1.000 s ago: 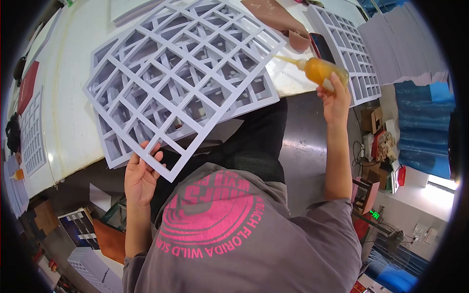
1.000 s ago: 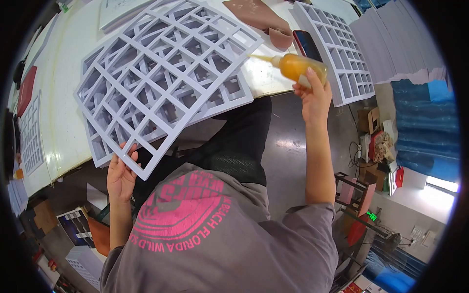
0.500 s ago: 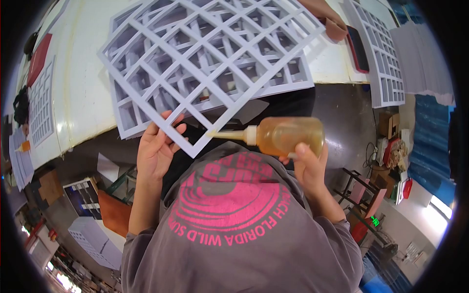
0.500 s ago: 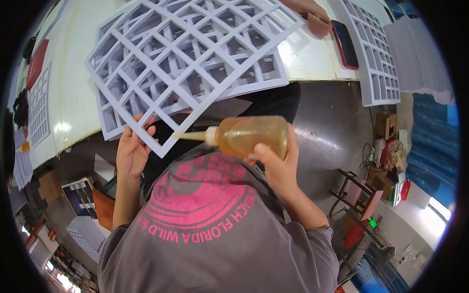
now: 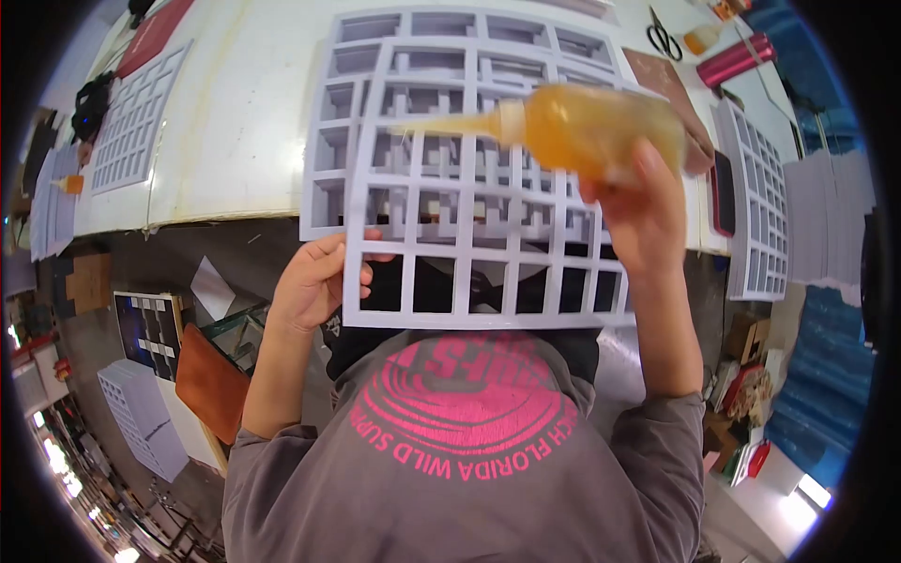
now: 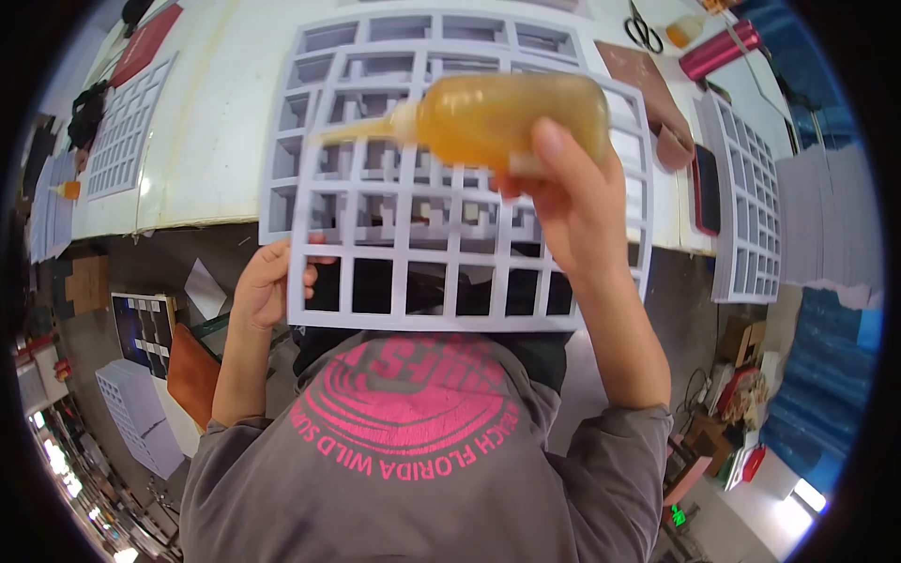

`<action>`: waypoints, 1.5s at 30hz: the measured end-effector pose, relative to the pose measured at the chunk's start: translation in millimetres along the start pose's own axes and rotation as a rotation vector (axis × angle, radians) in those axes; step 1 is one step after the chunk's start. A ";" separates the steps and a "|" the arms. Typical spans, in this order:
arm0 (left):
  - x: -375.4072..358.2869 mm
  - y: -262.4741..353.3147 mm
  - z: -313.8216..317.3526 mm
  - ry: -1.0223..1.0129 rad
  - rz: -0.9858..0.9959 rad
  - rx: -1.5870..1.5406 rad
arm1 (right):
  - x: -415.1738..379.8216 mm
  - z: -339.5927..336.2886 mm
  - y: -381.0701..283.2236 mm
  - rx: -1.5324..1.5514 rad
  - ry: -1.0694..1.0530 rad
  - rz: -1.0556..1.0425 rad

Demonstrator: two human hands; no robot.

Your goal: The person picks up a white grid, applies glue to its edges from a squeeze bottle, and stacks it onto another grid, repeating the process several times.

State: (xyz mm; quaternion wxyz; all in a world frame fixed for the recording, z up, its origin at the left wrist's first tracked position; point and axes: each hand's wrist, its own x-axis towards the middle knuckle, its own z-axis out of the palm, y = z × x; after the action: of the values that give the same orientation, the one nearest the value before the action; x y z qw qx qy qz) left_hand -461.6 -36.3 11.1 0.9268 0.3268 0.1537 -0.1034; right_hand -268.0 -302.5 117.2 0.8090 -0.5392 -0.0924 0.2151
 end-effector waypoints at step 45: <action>-72.4 -205.3 -63.7 0.717 -0.139 0.127 | 22.2 -18.1 22.4 0.161 -0.139 0.303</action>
State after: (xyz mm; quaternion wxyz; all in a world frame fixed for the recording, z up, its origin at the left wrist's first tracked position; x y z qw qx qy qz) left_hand -602.9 -146.2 -128.3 0.7828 0.3879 0.4835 -0.0543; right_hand -246.9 -300.3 87.8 0.7995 -0.4643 -0.0480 0.3780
